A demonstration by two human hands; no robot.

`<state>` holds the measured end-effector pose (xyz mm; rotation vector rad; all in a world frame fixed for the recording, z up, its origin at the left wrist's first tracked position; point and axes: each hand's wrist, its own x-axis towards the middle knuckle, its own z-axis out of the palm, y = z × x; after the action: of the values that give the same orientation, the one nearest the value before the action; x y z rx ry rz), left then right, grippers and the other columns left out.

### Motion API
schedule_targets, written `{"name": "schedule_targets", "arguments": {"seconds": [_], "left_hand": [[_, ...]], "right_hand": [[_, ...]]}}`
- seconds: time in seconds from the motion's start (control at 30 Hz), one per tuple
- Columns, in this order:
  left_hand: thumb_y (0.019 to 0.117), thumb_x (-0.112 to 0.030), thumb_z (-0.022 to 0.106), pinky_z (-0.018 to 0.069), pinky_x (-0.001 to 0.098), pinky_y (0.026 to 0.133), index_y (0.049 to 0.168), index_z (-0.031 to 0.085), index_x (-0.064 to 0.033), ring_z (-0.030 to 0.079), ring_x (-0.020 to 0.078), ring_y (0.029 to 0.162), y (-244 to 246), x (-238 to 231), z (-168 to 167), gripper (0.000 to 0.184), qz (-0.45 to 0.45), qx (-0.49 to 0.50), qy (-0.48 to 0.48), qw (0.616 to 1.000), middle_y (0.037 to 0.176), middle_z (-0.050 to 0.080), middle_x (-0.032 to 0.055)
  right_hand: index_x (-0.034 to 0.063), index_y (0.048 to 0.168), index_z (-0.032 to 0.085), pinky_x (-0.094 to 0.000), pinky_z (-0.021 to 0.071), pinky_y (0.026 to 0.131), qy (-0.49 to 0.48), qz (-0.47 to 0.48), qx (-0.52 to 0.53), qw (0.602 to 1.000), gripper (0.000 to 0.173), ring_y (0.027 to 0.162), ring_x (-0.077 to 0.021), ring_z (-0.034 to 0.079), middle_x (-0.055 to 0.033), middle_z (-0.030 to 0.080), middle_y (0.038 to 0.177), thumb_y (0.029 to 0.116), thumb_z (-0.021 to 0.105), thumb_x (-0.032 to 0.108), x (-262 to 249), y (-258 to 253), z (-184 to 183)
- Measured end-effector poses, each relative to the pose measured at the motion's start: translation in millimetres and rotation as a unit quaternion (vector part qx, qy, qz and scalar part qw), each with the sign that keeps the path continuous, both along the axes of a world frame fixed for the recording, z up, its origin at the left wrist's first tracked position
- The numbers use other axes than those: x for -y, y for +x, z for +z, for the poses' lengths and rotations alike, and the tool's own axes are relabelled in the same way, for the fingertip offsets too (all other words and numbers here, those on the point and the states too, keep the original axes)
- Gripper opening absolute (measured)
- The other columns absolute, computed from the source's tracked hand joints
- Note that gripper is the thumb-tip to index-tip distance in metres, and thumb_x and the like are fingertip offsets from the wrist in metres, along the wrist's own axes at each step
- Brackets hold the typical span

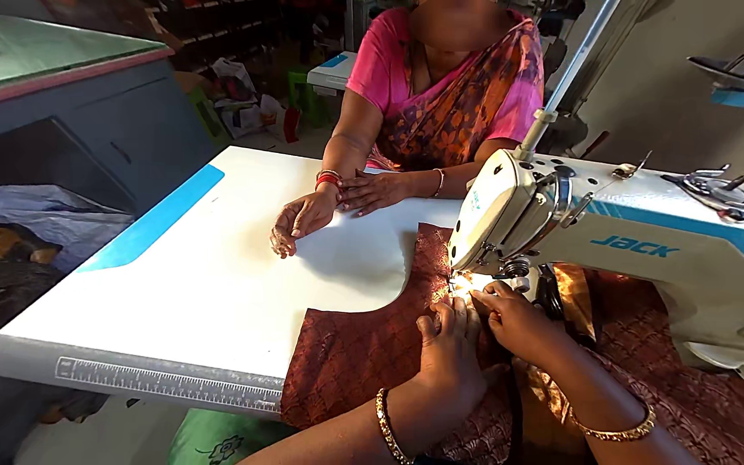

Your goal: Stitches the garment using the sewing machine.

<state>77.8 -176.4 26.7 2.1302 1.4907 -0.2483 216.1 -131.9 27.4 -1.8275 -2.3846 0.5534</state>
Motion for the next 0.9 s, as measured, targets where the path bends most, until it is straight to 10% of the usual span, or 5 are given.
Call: {"name": "schedule_targets", "arguments": {"seconds": [0.9], "left_hand": [[0.0987,-0.074,0.036,-0.0021,0.0857,0.107,0.167,0.002,-0.0134,-0.009,0.0467,0.156,3.9,2.0,-3.8,0.097,0.025,0.018,-0.003,1.0,0.173,-0.006,0.0135]], "right_hand": [[0.0052,0.139,0.064,-0.052,0.0487,0.103,0.036,-0.028,-0.038,0.998,0.043,0.119,-0.0359,0.06,-0.0208,0.06,0.13,0.0967,0.06,-0.002,0.1,0.7,-6.3]]}}
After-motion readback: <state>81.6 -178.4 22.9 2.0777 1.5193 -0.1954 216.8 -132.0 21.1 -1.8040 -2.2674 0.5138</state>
